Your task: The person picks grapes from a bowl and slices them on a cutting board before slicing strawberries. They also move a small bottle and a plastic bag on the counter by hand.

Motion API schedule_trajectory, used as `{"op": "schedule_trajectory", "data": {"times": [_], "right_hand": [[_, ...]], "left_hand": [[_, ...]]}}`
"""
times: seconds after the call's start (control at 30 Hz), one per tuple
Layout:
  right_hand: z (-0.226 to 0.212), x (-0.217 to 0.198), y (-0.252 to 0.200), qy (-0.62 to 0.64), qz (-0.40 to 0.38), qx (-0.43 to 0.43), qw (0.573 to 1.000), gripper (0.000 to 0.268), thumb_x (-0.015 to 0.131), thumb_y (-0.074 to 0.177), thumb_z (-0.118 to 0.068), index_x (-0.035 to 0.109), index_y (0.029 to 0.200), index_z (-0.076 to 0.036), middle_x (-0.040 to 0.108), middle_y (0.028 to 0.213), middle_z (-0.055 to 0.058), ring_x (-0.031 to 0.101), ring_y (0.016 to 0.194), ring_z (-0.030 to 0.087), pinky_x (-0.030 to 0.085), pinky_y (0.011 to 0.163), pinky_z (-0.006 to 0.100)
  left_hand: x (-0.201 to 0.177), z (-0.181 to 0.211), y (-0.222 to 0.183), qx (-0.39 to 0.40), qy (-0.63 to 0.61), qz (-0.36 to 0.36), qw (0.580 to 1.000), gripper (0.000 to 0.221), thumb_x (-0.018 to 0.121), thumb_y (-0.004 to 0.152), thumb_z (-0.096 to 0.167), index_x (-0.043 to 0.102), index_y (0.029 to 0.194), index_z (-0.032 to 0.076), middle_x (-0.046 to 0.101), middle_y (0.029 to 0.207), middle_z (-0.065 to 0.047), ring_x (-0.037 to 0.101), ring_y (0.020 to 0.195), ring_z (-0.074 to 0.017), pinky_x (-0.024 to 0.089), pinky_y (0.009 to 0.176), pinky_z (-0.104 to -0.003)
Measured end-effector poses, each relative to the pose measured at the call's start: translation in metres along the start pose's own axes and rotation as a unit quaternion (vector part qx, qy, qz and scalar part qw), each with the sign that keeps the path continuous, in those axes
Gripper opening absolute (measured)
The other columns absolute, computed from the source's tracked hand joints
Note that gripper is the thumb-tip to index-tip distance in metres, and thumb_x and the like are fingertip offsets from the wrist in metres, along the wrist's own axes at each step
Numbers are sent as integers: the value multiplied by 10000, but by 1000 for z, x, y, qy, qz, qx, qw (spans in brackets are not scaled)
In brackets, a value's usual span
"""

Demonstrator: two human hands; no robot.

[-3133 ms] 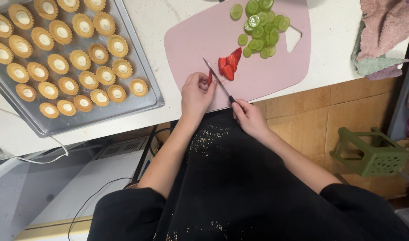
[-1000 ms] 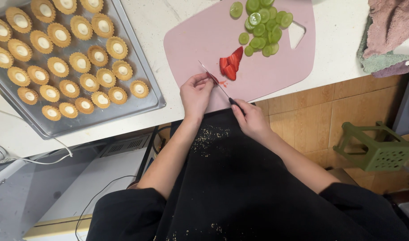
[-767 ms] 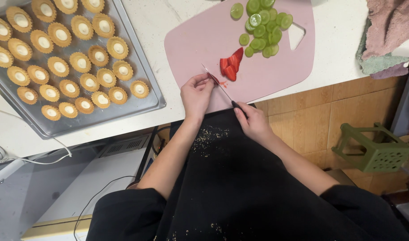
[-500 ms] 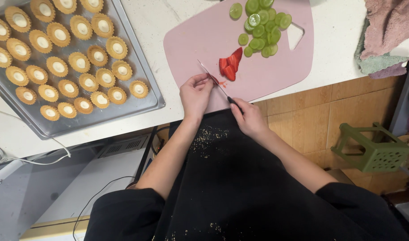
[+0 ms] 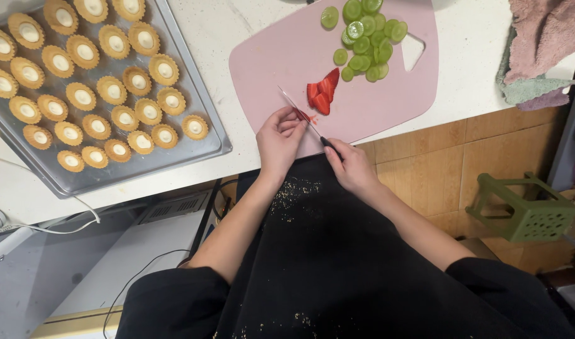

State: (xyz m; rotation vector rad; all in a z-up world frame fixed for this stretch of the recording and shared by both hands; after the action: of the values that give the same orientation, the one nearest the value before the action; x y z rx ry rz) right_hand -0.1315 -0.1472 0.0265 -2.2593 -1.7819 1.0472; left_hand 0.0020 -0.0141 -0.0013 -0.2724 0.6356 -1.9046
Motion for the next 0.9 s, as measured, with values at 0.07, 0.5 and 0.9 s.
{"op": "schedule_trajectory", "data": {"times": [0.07, 0.5, 0.9], "right_hand": [[-2, 1, 4, 4, 7, -20, 1000, 279, 599, 1036, -219, 665, 1216, -17, 717, 955, 212, 707, 844, 352, 542, 750, 394], [6, -5, -12, 3, -2, -11, 1000, 270, 601, 1028, -202, 665, 1212, -15, 707, 918, 214, 701, 807, 354, 541, 726, 397], [13, -4, -14, 10, -8, 12, 1000, 280, 600, 1019, -210, 671, 1220, -28, 717, 919, 206, 713, 797, 348, 546, 727, 387]], "left_hand": [[0, 1, 1, 3, -7, 8, 1000, 448, 757, 893, 43, 606, 1286, -112, 714, 1159, -182, 732, 1004, -169, 634, 879, -274], [6, 10, 0, -14, -3, 40, 999, 413, 733, 883, 35, 620, 1254, -106, 727, 1149, -177, 734, 994, -166, 628, 881, -276], [8, 7, -2, -12, -18, 43, 999, 418, 729, 886, 25, 615, 1264, -113, 720, 1160, -179, 727, 1011, -165, 628, 897, -281]]}}
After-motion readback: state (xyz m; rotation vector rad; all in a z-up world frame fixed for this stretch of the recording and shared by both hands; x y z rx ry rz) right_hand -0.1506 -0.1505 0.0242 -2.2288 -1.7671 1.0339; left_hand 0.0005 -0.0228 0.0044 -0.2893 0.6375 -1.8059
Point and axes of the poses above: each hand's wrist, its own y-axis towards the middle knuckle, its own x-axis out of the palm, z = x × y, the point moved 2 cm from there along y, towards the middle knuckle
